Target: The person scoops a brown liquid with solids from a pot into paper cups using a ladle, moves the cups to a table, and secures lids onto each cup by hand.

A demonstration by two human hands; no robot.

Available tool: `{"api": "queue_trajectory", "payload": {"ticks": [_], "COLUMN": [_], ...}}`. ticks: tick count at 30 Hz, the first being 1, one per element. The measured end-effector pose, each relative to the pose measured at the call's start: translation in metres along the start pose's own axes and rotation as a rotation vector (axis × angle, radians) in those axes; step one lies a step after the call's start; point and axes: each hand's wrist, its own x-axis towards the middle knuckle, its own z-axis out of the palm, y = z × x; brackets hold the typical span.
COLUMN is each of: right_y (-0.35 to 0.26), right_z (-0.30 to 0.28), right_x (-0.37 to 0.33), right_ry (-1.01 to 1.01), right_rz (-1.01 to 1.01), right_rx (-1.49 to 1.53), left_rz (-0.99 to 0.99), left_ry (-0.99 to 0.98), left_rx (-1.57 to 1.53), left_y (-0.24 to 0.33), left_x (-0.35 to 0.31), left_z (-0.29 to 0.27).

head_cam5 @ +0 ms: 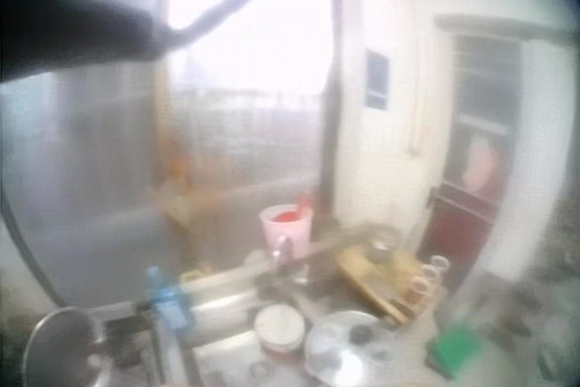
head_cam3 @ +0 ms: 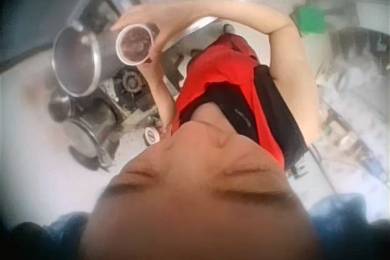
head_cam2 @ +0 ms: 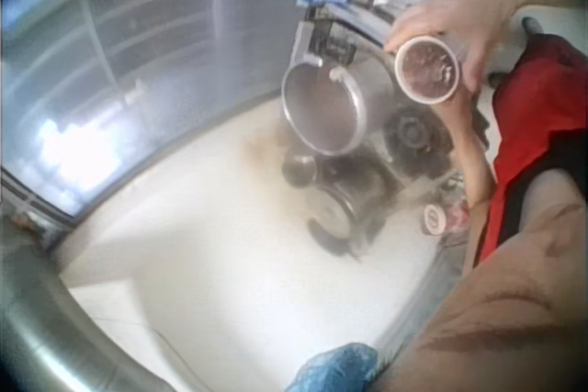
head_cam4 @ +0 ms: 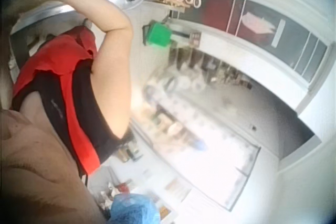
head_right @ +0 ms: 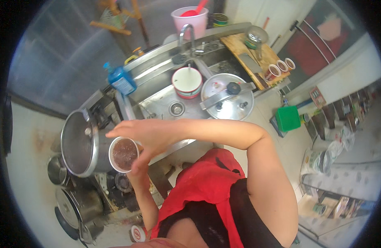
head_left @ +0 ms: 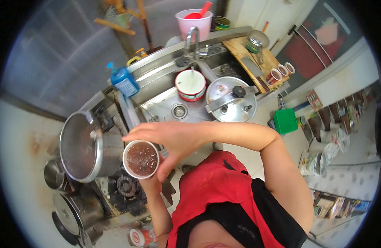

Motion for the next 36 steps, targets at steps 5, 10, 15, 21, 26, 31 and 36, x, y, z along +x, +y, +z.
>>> {"api": "queue_trajectory", "payload": {"ticks": [5, 10, 15, 21, 26, 31, 36], "right_y": [0.001, 0.010, 0.032, 0.075, 0.112, 0.176, 0.263], "right_z": [-0.060, -0.143, -0.237, -0.344, -0.425, -0.474, -0.482], "right_x": [-0.089, -0.189, -0.293, -0.397, -0.461, -0.519, -0.573], "right_ry": [0.152, 0.279, 0.329, 0.490, 0.631, 0.727, 0.782], "right_rz": [0.107, 0.305, 0.437, 0.570, 0.688, 0.863, 0.997], "right_rx": [-0.250, -0.357, -0.473, -0.554, -0.673, -0.682, -0.707], "left_rz": [-0.085, -0.241, -0.192, -0.256, -0.178, 0.039, 0.040], "left_ry": [-0.294, -0.406, -0.678, -0.935, -1.163, -1.217, -1.074], "left_rx": [0.041, -0.076, 0.097, 0.039, 0.113, 0.289, 0.452], "left_y": [-0.020, -0.042, -0.089, -0.142, -0.162, -0.223, -0.292], "left_x": [0.021, 0.037, 0.059, 0.108, 0.156, 0.199, 0.213], "left_z": [0.102, 0.246, 0.386, 0.556, 0.685, 0.768, 0.774]}}
